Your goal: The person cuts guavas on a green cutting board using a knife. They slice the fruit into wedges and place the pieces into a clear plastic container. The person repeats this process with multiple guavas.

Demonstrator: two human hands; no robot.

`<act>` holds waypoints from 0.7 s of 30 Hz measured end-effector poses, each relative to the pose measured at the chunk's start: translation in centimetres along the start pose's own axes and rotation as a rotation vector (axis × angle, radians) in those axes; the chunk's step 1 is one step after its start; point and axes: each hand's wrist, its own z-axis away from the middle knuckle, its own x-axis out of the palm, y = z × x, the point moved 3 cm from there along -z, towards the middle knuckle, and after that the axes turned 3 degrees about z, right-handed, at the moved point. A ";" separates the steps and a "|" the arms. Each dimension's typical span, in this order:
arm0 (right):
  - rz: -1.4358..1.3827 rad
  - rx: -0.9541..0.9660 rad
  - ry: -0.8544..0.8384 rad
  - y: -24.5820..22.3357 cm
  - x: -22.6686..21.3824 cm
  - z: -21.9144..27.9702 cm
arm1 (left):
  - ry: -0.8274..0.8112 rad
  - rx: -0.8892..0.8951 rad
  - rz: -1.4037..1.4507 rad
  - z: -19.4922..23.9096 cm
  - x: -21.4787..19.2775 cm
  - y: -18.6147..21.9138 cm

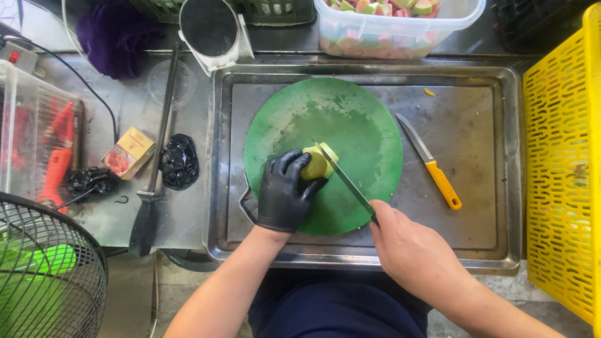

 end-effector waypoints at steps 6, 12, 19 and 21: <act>0.011 0.045 -0.157 1.0 2.0 -2.5 | -0.005 -0.021 0.013 0.1 0.0 -0.3; -0.002 0.062 -0.132 1.2 5.2 -6.2 | -0.007 -0.031 0.017 0.3 -0.2 -0.3; -0.089 0.112 -0.065 1.1 2.2 -3.3 | -0.016 -0.049 0.098 0.8 -0.8 -1.1; -0.077 0.097 -0.030 0.6 1.3 -2.4 | -0.009 -0.058 0.101 1.2 -0.6 -1.2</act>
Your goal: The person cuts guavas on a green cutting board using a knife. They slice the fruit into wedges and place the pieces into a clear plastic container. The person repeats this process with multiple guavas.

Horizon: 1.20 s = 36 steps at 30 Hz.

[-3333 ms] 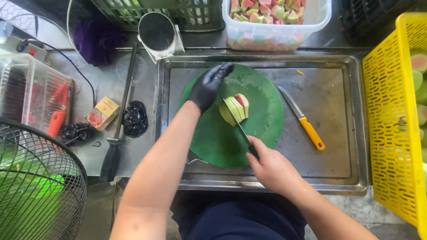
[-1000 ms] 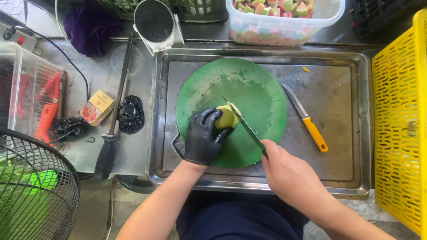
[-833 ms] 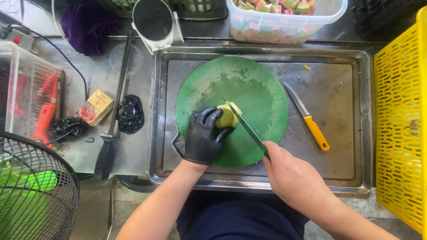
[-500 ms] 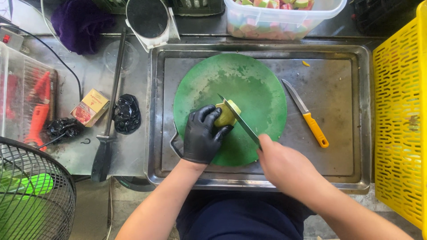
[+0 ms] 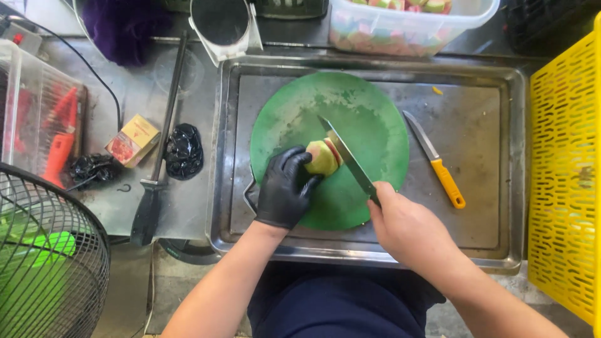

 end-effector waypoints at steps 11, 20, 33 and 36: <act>0.190 0.016 -0.095 -2.3 -0.1 1.2 | 0.025 0.003 0.007 -0.2 0.1 0.2; 0.234 -0.074 -0.061 -1.8 3.9 -3.8 | 0.021 -0.012 0.007 -0.3 0.0 -0.1; 0.190 0.084 -0.186 -0.1 3.4 0.2 | 0.015 0.025 -0.061 0.2 -0.7 0.6; 0.139 0.019 -0.107 -0.3 3.9 -1.2 | 0.010 0.032 -0.060 -0.2 -0.5 0.7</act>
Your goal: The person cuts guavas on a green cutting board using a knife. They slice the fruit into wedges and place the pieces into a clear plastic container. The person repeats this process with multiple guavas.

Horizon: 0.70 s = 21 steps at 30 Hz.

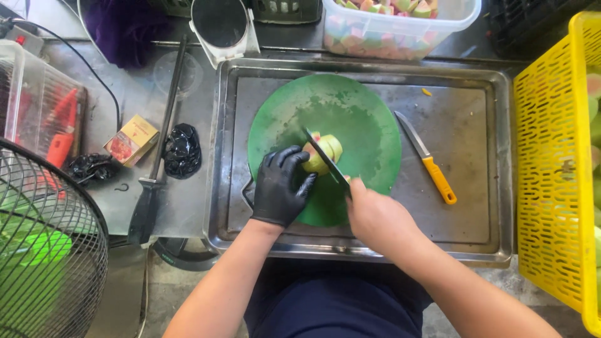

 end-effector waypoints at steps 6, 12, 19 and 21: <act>-0.131 -0.019 0.143 -1.4 -0.4 -3.6 | 0.020 -0.013 -0.030 0.3 0.1 0.1; -0.076 -0.086 0.196 -1.8 -3.0 0.4 | 0.036 -0.025 -0.018 0.4 0.6 -0.4; 0.023 -0.085 0.106 -2.1 -3.7 3.0 | 0.060 -0.005 0.005 0.5 0.5 -0.7; 0.038 -0.080 0.082 -1.9 -3.5 3.1 | 0.062 -0.011 0.011 0.5 0.5 -0.6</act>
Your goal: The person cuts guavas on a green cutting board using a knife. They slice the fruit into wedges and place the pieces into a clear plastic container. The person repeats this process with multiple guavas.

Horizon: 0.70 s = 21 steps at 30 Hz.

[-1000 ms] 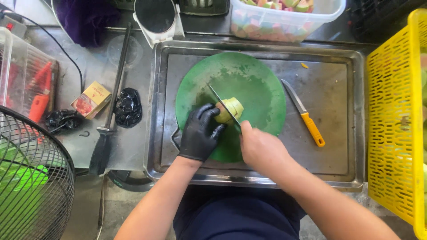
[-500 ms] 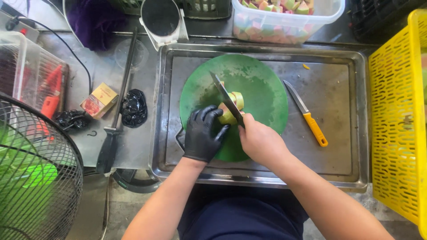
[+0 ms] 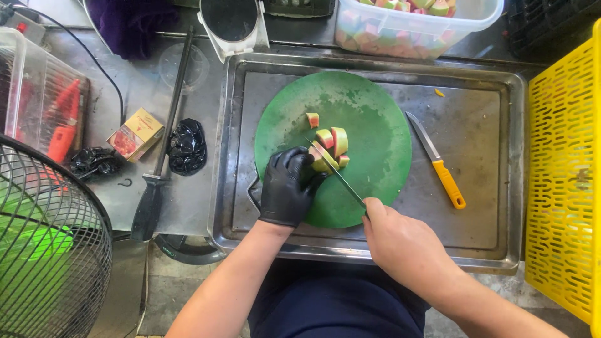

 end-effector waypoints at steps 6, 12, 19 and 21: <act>0.063 -0.016 -0.070 0.8 1.9 -1.3 | -0.020 -0.037 -0.001 -0.1 -0.1 -0.2; 0.068 -0.099 -0.045 0.4 5.1 -6.4 | -0.021 -0.050 0.020 0.1 -0.2 -0.1; -0.133 -0.004 -0.011 1.1 2.6 -4.4 | -0.021 -0.044 -0.003 -0.2 -0.3 0.2; -0.182 -0.030 0.064 1.2 1.4 -3.8 | -0.012 -0.027 0.048 -0.5 -0.9 0.6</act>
